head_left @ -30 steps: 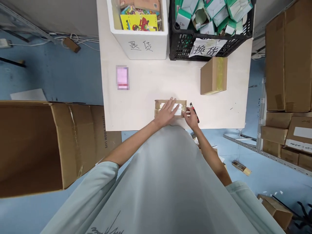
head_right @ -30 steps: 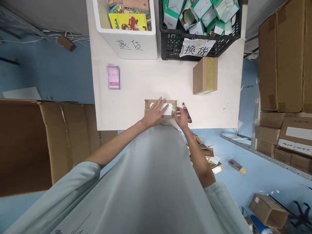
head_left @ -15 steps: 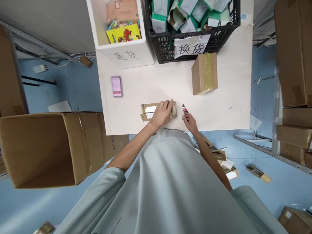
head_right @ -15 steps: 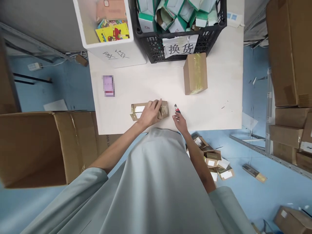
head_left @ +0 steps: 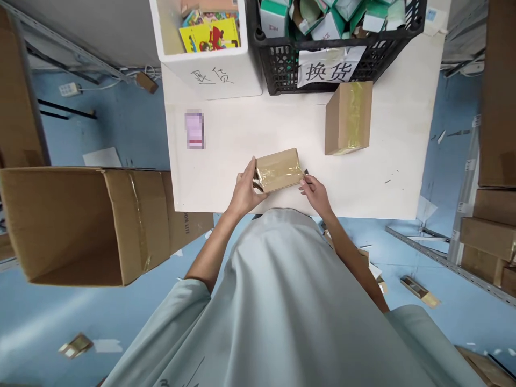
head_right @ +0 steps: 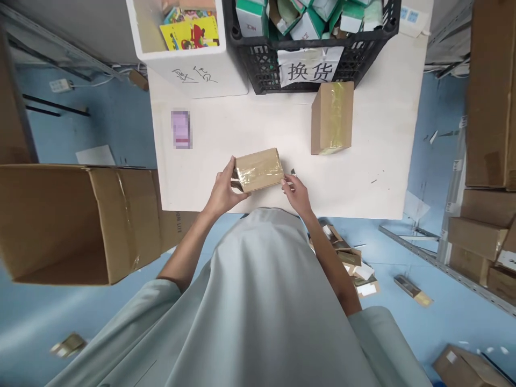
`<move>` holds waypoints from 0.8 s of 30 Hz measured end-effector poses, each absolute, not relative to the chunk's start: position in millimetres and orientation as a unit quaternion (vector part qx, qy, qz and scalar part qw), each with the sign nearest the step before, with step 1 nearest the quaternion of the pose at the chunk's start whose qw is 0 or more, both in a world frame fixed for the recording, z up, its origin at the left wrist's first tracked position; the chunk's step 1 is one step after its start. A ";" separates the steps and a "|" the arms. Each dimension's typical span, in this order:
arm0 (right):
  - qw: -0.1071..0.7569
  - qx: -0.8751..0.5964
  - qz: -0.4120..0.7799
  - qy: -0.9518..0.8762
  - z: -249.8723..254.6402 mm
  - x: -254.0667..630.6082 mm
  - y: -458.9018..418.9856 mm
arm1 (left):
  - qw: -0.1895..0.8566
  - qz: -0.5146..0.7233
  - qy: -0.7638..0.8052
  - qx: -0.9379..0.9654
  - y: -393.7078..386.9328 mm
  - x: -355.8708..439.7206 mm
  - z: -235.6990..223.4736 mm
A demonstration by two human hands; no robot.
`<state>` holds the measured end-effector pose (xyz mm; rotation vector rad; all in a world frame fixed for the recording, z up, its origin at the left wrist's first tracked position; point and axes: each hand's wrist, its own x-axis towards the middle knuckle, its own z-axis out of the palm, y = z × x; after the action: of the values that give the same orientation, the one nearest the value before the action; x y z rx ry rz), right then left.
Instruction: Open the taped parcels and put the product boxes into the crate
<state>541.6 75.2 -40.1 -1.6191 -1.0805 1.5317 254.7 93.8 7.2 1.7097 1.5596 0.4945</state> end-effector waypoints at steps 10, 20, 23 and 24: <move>0.280 -0.628 0.551 -0.474 -41.8 512.1 85.9 | 0.468 0.339 0.666 0.472 85.0 211.3 -37.4; 0.235 -0.673 0.584 -0.389 -95.2 475.5 99.0 | 0.511 0.370 0.652 0.422 67.8 119.7 -66.2; 0.251 -0.643 0.599 -0.406 -87.3 457.6 98.2 | 0.532 0.372 0.650 0.395 59.4 95.5 -79.6; 0.257 -0.638 0.596 -0.414 -83.0 453.3 97.2 | 0.541 0.375 0.647 0.385 56.7 89.9 -85.4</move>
<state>453.3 97.2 -83.0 -1.7307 -1.1239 1.6176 89.9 56.7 -85.4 0.9147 1.5374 0.8921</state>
